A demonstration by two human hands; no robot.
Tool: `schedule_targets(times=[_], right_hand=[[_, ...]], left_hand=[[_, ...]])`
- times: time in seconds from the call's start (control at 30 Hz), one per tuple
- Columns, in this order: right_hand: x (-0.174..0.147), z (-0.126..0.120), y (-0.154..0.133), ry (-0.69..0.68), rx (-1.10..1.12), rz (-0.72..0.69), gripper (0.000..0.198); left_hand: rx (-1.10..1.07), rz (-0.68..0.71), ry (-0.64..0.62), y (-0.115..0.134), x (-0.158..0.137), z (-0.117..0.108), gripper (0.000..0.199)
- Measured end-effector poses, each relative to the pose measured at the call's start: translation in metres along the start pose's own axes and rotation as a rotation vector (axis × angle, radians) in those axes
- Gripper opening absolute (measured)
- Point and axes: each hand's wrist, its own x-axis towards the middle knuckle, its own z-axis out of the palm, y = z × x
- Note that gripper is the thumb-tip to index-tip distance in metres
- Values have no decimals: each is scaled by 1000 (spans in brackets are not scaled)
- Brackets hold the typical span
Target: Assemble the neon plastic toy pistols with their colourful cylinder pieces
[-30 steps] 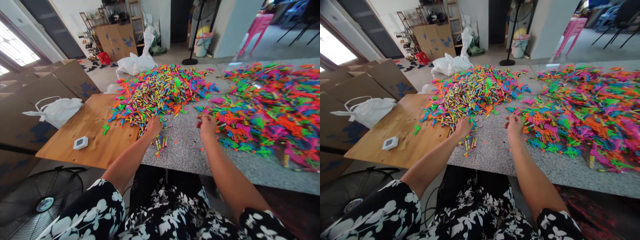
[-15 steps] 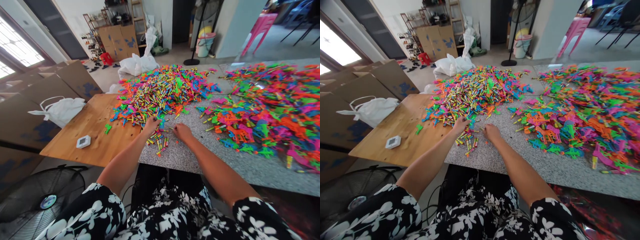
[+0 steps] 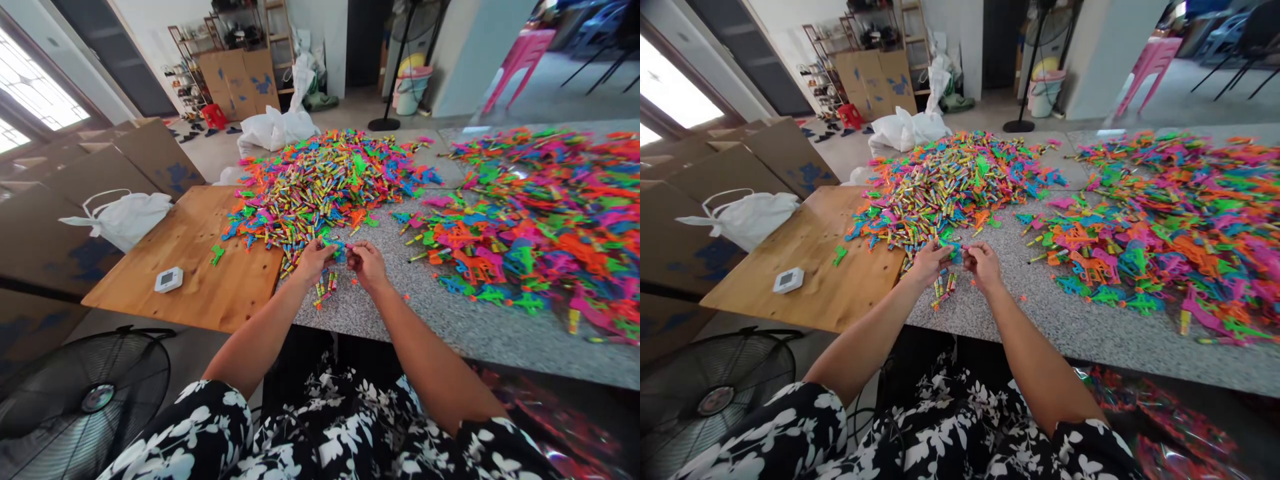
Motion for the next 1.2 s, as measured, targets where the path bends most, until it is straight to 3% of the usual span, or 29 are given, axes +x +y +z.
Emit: schedule_targets(times=[0.3, 0.47, 0.87, 1.0, 1.2], right_hand=[[-8, -2, 1, 16, 52, -17, 30], [-13, 0, 2, 48, 37, -112, 36], [-21, -18, -6, -44, -522, -364, 25], [-25, -24, -7, -99, -547, -307, 29], [-27, -29, -11, -141, -439, -116, 42]], left_hand=[[40, 5, -19, -2, -2, 1, 57], [17, -13, -11, -1, -4, 3, 57], [35, -55, 59, 2, -10, 6, 47], [92, -57, 129, 3, -12, 10, 41], [108, -35, 166, -3, -12, 17, 39]])
